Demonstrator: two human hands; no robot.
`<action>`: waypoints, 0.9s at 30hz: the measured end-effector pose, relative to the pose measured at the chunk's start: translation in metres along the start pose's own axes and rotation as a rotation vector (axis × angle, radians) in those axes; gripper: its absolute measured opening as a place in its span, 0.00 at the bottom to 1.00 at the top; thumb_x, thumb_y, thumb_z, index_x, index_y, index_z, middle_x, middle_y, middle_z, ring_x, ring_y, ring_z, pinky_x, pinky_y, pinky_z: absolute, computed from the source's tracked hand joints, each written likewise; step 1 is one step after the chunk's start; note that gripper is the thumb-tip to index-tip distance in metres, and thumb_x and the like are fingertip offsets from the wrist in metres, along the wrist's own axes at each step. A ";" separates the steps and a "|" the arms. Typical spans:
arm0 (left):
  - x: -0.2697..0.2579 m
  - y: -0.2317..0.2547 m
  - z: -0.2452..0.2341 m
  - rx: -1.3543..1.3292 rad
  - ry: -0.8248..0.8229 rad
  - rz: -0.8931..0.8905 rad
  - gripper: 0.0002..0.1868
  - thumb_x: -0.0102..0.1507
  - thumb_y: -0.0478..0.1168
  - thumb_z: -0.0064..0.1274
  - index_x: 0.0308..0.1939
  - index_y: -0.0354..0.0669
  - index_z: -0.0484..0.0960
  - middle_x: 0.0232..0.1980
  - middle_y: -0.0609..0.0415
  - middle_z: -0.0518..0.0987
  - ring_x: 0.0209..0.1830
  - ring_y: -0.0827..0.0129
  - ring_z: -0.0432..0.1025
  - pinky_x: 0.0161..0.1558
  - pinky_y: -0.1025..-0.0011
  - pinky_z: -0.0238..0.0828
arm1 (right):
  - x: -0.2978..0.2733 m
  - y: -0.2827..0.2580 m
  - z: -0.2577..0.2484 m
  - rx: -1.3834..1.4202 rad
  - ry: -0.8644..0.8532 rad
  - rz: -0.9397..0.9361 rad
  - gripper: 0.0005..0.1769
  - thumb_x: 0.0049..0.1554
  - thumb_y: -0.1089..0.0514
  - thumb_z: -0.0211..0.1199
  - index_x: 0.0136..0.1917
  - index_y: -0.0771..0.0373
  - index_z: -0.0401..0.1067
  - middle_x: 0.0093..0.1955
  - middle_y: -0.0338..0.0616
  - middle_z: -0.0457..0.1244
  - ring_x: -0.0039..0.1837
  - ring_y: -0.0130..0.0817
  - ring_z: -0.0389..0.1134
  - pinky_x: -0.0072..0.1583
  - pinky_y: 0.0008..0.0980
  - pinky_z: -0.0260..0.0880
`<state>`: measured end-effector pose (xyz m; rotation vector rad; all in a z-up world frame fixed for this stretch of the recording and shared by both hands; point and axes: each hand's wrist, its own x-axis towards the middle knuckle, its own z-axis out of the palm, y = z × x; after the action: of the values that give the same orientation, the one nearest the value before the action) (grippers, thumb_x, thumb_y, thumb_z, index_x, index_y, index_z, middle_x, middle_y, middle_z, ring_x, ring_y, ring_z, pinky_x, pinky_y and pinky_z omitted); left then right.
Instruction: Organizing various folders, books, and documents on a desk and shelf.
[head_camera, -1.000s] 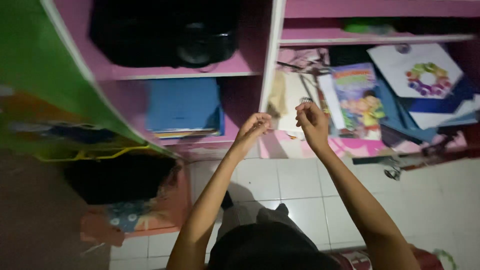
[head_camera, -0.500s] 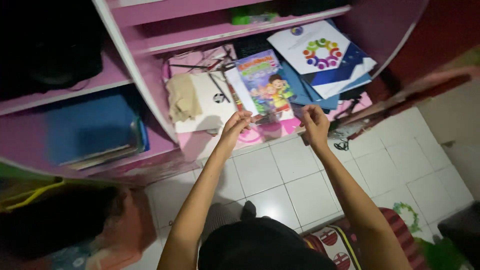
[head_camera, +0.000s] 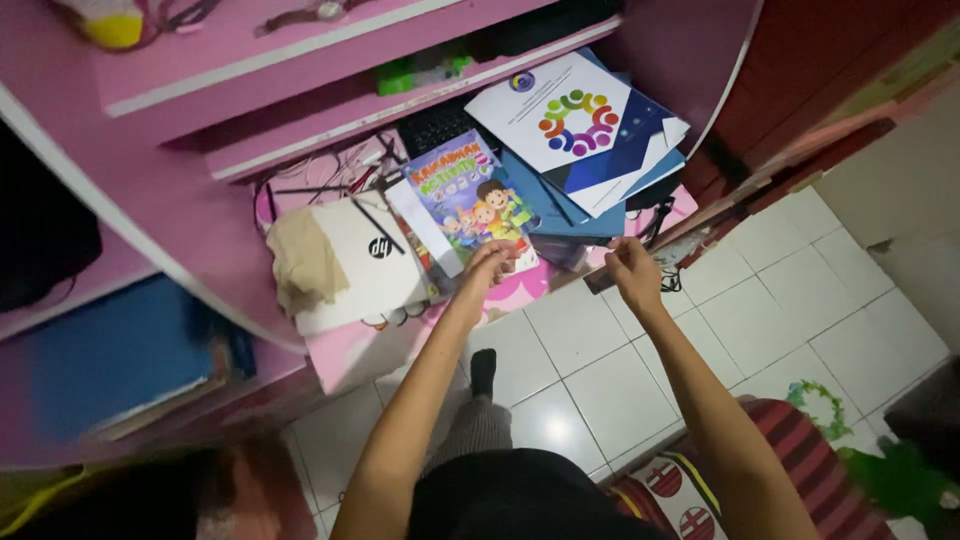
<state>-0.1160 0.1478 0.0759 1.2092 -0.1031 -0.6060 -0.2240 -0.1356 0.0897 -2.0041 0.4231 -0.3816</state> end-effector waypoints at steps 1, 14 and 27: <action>0.011 -0.001 0.002 0.004 -0.006 -0.005 0.14 0.69 0.43 0.49 0.57 0.44 0.79 0.49 0.58 0.83 0.39 0.79 0.69 0.38 0.79 0.62 | 0.006 0.000 0.000 0.002 0.007 0.005 0.12 0.61 0.57 0.61 0.57 0.62 0.70 0.43 0.37 0.64 0.45 0.23 0.63 0.48 0.25 0.63; 0.165 -0.035 0.005 -0.061 -0.003 -0.182 0.20 0.66 0.47 0.48 0.61 0.46 0.76 0.53 0.60 0.84 0.45 0.75 0.75 0.39 0.77 0.65 | 0.119 -0.023 0.027 -0.817 -0.038 -0.162 0.39 0.45 0.45 0.74 0.67 0.54 0.65 0.66 0.44 0.60 0.68 0.45 0.61 0.62 0.55 0.56; 0.212 -0.067 0.001 -0.171 -0.051 -0.339 0.24 0.66 0.50 0.49 0.64 0.49 0.72 0.60 0.58 0.82 0.54 0.70 0.74 0.51 0.69 0.68 | 0.148 -0.046 0.027 -1.251 -0.126 -0.431 0.39 0.48 0.33 0.65 0.61 0.63 0.71 0.55 0.45 0.63 0.56 0.40 0.64 0.52 0.45 0.60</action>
<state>0.0356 0.0290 -0.0345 1.0520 0.1116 -0.9231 -0.0748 -0.1616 0.1317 -3.3427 0.1153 -0.2530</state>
